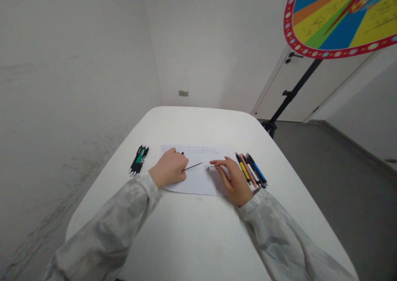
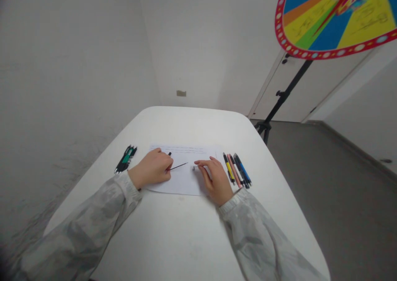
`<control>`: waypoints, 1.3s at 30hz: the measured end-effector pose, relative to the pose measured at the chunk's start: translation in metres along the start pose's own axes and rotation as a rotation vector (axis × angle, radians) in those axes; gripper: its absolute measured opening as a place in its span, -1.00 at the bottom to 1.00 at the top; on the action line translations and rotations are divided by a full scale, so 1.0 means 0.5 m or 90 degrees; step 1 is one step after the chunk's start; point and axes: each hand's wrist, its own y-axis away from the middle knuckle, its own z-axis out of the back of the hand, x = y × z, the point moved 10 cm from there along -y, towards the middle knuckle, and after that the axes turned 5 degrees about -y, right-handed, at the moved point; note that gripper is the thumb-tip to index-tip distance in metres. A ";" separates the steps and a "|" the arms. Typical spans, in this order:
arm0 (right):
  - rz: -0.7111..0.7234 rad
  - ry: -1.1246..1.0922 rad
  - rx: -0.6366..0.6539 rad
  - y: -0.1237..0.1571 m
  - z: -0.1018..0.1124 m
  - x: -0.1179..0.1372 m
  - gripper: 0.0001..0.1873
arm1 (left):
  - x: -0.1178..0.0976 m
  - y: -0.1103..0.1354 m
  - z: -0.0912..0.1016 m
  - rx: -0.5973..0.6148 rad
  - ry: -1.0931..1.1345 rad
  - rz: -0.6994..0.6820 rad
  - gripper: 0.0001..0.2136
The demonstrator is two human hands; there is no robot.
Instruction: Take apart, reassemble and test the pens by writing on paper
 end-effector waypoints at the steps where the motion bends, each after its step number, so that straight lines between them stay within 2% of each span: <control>1: -0.013 -0.011 -0.010 0.001 0.002 -0.005 -0.82 | 0.005 0.007 0.004 -0.013 0.007 0.004 -0.93; 4: -0.046 -0.033 -0.031 0.003 0.005 -0.018 -0.85 | 0.011 0.031 0.016 -0.076 0.033 -0.011 -0.96; 8: -0.058 -0.031 -0.017 0.003 0.003 -0.021 -0.91 | 0.013 0.058 0.022 -0.176 0.048 -0.038 -0.95; 12: -0.033 -0.016 0.000 -0.001 0.003 -0.010 -0.91 | 0.012 0.072 0.015 -0.253 0.044 -0.064 -0.94; 16: 0.000 -0.023 0.015 -0.005 0.002 0.004 -0.82 | 0.004 0.090 0.020 -0.332 0.029 -0.100 -0.87; 22: -0.014 -0.050 -0.010 -0.003 0.010 -0.001 -0.80 | 0.009 0.120 0.045 -0.449 0.076 -0.075 -0.79; 28: -0.050 -0.081 -0.058 -0.001 0.025 -0.013 -0.87 | 0.011 0.130 0.055 -0.498 0.096 -0.063 -0.80; 39: -0.015 -0.076 -0.079 -0.004 0.033 0.004 -0.86 | 0.002 0.134 0.065 -0.506 0.104 -0.068 -0.82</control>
